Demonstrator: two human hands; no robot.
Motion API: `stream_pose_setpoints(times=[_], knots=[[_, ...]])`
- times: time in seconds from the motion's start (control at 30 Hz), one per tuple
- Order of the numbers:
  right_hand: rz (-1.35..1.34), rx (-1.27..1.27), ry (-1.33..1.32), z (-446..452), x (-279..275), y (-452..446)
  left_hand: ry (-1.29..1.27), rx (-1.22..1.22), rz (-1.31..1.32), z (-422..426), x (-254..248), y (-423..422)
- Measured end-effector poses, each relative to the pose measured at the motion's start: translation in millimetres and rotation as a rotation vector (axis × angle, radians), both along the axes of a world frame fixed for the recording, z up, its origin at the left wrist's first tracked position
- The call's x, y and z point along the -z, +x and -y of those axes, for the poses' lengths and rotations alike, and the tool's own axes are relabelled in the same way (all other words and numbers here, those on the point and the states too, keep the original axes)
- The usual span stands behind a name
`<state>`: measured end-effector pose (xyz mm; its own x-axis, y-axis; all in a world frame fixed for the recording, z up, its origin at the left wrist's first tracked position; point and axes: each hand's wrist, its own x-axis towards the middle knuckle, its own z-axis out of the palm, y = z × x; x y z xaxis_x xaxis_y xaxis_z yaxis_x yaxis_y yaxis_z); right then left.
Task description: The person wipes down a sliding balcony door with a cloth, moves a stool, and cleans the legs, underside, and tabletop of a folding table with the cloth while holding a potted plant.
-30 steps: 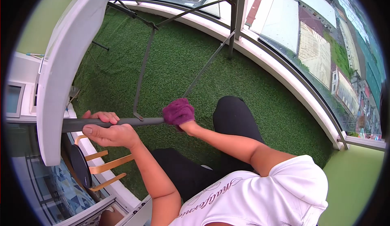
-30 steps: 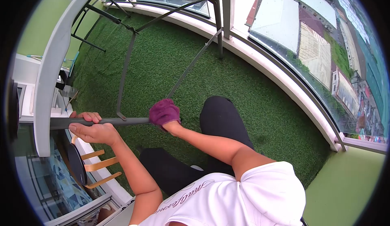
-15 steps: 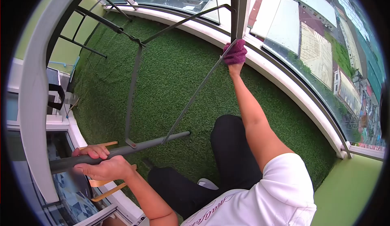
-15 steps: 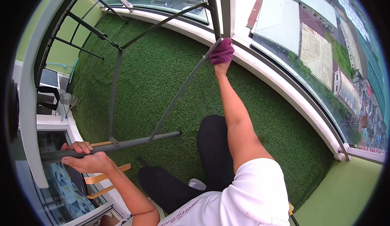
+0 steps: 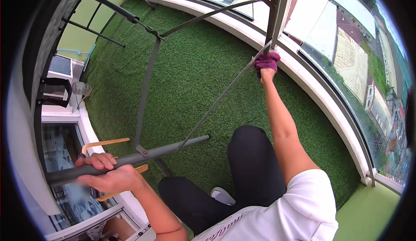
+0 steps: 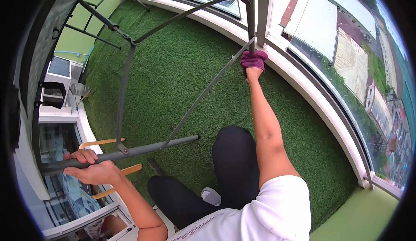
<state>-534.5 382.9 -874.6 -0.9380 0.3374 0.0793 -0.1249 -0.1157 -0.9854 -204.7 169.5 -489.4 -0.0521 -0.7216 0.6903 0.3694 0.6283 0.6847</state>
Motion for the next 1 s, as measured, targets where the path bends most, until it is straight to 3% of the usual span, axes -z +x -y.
stream_pose_setpoints(times=[0.07,0.13,0.17,0.2,0.27,0.33,0.4,0.47,0.5,0.57,0.63,0.67,0.77,0.8,0.87,1.0], knots=[[-0.004,-0.015,0.005,-2.4,-30.8,7.4,0.025,-0.020,-0.017,-0.7,-0.5,-1.5],[0.207,-0.356,-0.419,4.6,-81.1,38.9,-0.001,-0.035,-0.027,-1.3,-1.6,-2.2],[0.305,-0.409,-0.180,16.2,-103.7,71.5,0.018,-0.011,-0.041,-1.6,-1.3,-2.4],[0.326,-0.456,-0.166,28.5,-122.7,98.3,0.046,-0.013,-0.020,0.1,0.2,1.2],[0.515,-0.976,-0.039,45.9,-147.2,161.7,0.062,0.028,-0.011,-6.2,-5.2,2.4],[0.627,-1.119,0.064,68.3,-168.0,225.5,0.052,0.052,0.011,-6.2,-5.1,5.2],[0.536,-1.392,-0.014,102.0,-131.0,276.7,0.053,0.082,0.015,-2.2,-4.3,8.5],[-0.098,-1.111,0.056,141.7,-84.2,327.4,0.041,0.114,0.033,1.8,-2.1,12.3],[-0.003,-1.113,0.025,148.6,-89.6,328.1,0.040,0.150,0.041,1.4,-2.4,15.1],[0.192,-1.182,0.376,159.1,-52.2,320.0,0.005,0.220,0.058,6.1,0.2,21.6],[0.296,-1.079,0.444,158.1,-29.5,323.0,-0.010,0.246,0.063,8.9,-2.1,25.0],[0.332,-1.022,0.352,162.1,-5.7,326.8,-0.020,0.256,0.062,11.1,-1.7,24.9],[0.510,-0.995,0.185,172.8,-5.3,328.2,-0.076,0.287,-0.006,17.7,-1.6,22.6],[0.505,-0.996,0.151,172.5,-8.0,330.8,-0.070,0.319,-0.037,18.6,-1.3,22.7],[0.740,-0.965,0.109,174.1,-42.9,327.8,-0.191,0.302,-0.044,27.2,11.6,24.1],[0.797,-0.975,0.044,178.7,-67.3,326.7,-0.392,0.245,0.443,37.5,106.5,43.2]])
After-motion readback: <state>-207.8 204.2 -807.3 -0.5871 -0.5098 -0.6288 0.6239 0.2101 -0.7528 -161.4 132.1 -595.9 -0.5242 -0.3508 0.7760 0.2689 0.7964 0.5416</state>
